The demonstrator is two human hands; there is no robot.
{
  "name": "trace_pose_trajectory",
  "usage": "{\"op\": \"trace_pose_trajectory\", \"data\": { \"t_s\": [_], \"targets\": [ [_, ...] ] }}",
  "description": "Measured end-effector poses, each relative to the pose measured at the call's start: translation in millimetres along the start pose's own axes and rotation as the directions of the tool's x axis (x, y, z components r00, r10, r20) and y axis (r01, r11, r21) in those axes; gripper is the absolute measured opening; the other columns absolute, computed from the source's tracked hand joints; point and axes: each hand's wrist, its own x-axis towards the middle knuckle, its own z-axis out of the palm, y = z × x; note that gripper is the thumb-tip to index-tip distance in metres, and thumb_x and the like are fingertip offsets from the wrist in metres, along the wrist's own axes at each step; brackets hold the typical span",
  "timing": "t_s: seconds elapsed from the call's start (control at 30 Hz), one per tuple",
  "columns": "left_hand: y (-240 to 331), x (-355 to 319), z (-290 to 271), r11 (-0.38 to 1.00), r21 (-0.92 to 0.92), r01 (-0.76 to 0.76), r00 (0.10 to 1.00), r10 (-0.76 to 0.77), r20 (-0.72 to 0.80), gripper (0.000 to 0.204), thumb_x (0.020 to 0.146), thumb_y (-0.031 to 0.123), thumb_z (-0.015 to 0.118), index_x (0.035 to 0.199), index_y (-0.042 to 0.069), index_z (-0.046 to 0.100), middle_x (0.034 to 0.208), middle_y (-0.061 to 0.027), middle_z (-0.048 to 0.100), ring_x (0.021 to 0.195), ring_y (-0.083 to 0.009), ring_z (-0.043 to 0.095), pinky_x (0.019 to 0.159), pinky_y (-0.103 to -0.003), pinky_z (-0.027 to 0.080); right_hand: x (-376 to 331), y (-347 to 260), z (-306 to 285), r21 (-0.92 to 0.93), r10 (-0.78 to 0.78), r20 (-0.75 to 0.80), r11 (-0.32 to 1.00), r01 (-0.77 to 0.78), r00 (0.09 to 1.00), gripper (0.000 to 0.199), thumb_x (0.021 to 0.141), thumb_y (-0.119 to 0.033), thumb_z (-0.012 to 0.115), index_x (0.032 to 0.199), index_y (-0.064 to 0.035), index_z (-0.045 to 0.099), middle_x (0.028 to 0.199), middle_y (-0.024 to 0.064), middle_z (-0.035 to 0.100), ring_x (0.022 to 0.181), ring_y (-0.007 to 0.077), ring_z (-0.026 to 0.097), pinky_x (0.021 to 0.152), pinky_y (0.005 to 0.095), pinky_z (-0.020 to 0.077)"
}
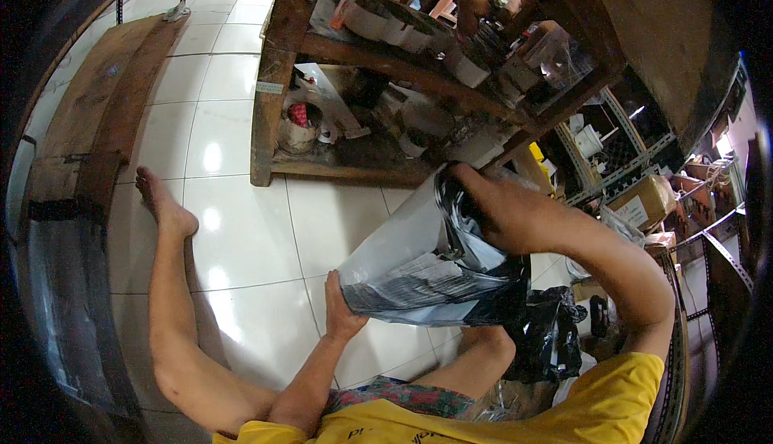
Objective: The person sits on the floor and repeatedly folds white poly mailers, then places them into a black plastic bag. The person handles the mailers one at a time, folding them in half and then rolling them before inserting them into the bag.
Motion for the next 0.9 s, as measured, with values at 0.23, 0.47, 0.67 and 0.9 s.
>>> {"op": "trace_pose_trajectory", "data": {
  "t_s": [0.23,0.47,0.67,0.9],
  "targets": [
    [9,3,-7,0.989,0.135,-0.062,0.997,0.067,-0.038,0.120,0.067,0.033,0.091,0.153,-0.002,0.013,0.149,-0.0335,0.031,0.139,-0.0516,0.033,0.118,-0.056,0.030,21,4,-4,-0.118,-0.367,-0.059,0.926,0.358,0.928,0.064,0.082,0.000,0.062,0.143,-0.0064,0.043,0.132,0.0275,0.055,0.125,0.0449,0.054,0.105,0.0502,0.0467],
    [4,2,2,0.998,0.045,-0.050,0.998,0.052,-0.039,0.121,0.066,0.032,0.092,0.153,-0.001,0.015,0.148,-0.0317,0.031,0.139,-0.0500,0.033,0.117,-0.055,0.032,29,17,14,-0.094,-0.405,-0.381,0.911,0.401,0.831,0.061,0.073,0.000,0.067,0.130,0.0010,0.042,0.125,0.0253,0.055,0.119,0.0473,0.054,0.095,0.0507,0.0478],
    [-3,4,1,0.999,0.024,-0.027,0.999,0.026,0.024,0.118,0.067,0.031,0.092,0.153,0.000,0.016,0.147,-0.0298,0.034,0.135,-0.0491,0.038,0.115,-0.055,0.034,8,20,20,0.001,-0.046,-0.350,0.999,0.049,0.936,0.067,0.077,-0.005,0.070,0.135,0.0000,0.037,0.107,0.0318,0.063,0.103,0.0508,0.060,0.088,0.0536,0.0486],
    [5,4,-1,0.989,0.104,-0.107,0.994,0.107,0.000,0.116,0.069,0.031,0.090,0.152,-0.003,0.017,0.149,-0.0317,0.034,0.137,-0.0516,0.036,0.116,-0.058,0.032,16,23,28,0.055,-0.075,-0.277,0.994,0.094,0.958,0.070,0.085,-0.013,0.068,0.139,0.0070,0.029,0.116,0.0369,0.059,0.109,0.0511,0.060,0.093,0.0539,0.0505]
  ]
}}
